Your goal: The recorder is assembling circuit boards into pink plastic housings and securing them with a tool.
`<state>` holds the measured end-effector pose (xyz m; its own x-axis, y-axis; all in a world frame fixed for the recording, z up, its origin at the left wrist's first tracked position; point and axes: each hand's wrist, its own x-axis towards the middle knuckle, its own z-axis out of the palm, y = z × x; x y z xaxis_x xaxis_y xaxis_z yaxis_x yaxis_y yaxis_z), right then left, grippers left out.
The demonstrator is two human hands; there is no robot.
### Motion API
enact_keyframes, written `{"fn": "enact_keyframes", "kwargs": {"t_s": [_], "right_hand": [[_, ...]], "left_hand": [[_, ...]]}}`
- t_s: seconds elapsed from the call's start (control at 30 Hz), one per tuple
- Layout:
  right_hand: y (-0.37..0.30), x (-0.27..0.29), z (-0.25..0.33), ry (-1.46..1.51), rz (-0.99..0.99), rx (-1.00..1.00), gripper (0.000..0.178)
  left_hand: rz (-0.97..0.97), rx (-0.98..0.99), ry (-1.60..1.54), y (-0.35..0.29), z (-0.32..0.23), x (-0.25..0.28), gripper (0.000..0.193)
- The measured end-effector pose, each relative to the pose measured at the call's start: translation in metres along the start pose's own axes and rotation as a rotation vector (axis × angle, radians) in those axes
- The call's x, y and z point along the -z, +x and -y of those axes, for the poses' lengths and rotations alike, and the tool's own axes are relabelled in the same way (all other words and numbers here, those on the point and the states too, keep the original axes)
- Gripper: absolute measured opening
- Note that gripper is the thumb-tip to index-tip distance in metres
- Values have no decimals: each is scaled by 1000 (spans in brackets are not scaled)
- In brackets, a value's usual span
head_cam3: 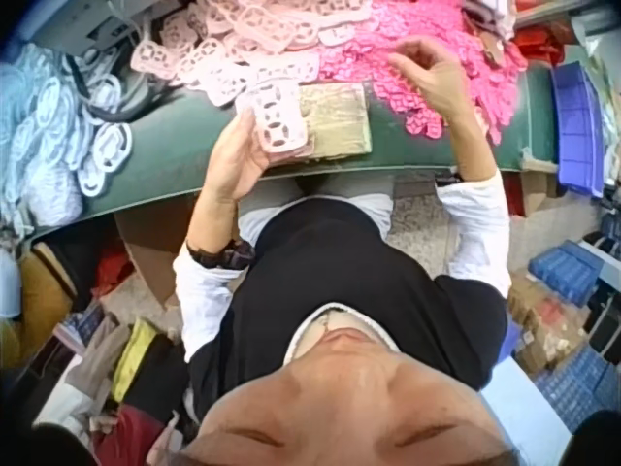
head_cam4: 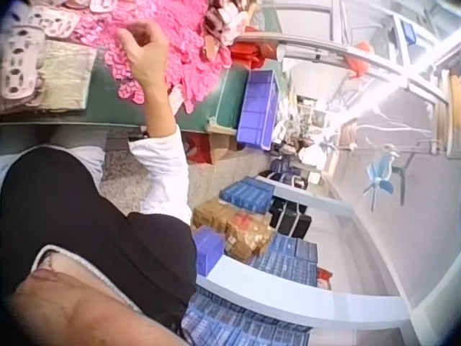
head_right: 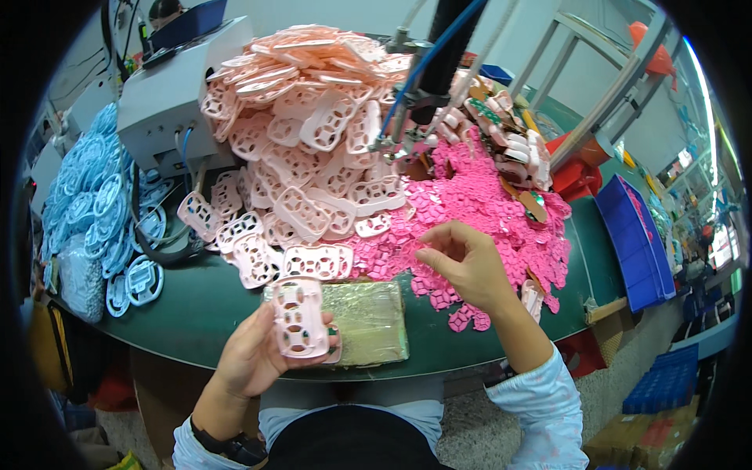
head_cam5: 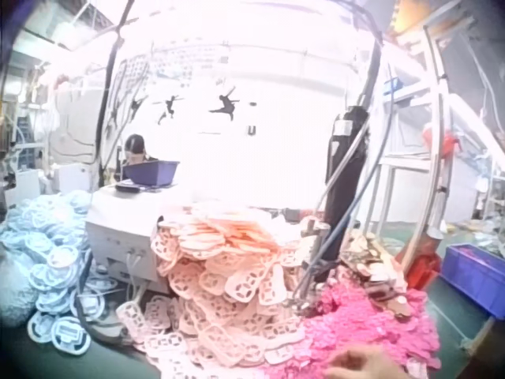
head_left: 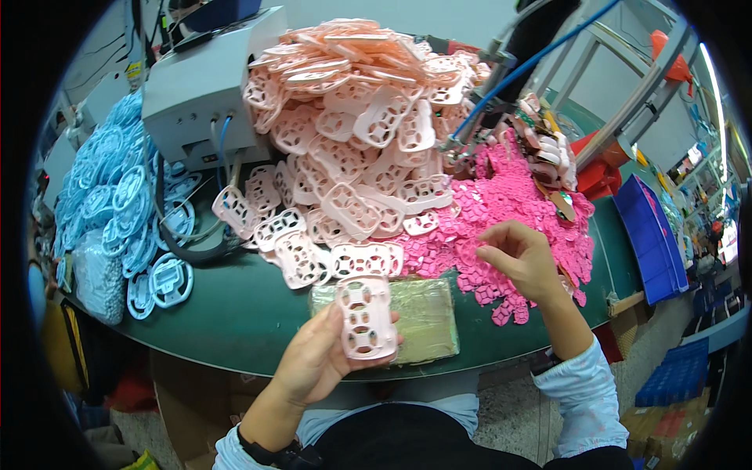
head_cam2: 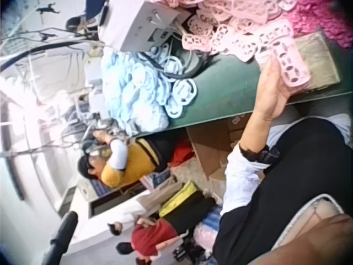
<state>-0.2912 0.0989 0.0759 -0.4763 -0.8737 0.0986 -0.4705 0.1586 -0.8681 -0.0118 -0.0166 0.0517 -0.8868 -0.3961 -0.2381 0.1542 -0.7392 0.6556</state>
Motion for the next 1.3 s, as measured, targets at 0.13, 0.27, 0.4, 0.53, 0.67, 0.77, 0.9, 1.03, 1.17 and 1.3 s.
{"fn": "enact_keyframes", "kwargs": {"t_s": [0.13,0.27,0.4,0.53,0.67,0.77,0.9,1.03,1.17,1.3], "right_hand": [[-22,-41,48,446,79,-103,9],[-43,-91,62,488,24,-47,10],[-43,-107,59,100,-19,156,13],[-42,-116,53,-131,-129,259,19],[-44,-118,50,45,-169,133,25],[-41,-111,50,253,53,-53,31],[-43,-110,47,523,172,-120,30],[-45,-111,48,609,187,-145,31],[-47,-110,47,630,189,-156,27],[-51,-110,49,529,112,-109,23]], "left_hand": [[35,-14,-117,1,11,-3,47],[-66,-86,-145,-2,18,-12,50],[-23,-148,13,-1,27,-8,57],[-15,-126,58,-2,29,-9,53],[12,-132,133,-2,29,-7,50],[95,-158,164,-6,27,-8,49],[102,-127,278,-6,27,-2,50],[79,-129,320,-8,27,-4,51],[-82,-85,452,-11,24,-9,52],[-107,-101,554,-14,21,-15,53]]}}
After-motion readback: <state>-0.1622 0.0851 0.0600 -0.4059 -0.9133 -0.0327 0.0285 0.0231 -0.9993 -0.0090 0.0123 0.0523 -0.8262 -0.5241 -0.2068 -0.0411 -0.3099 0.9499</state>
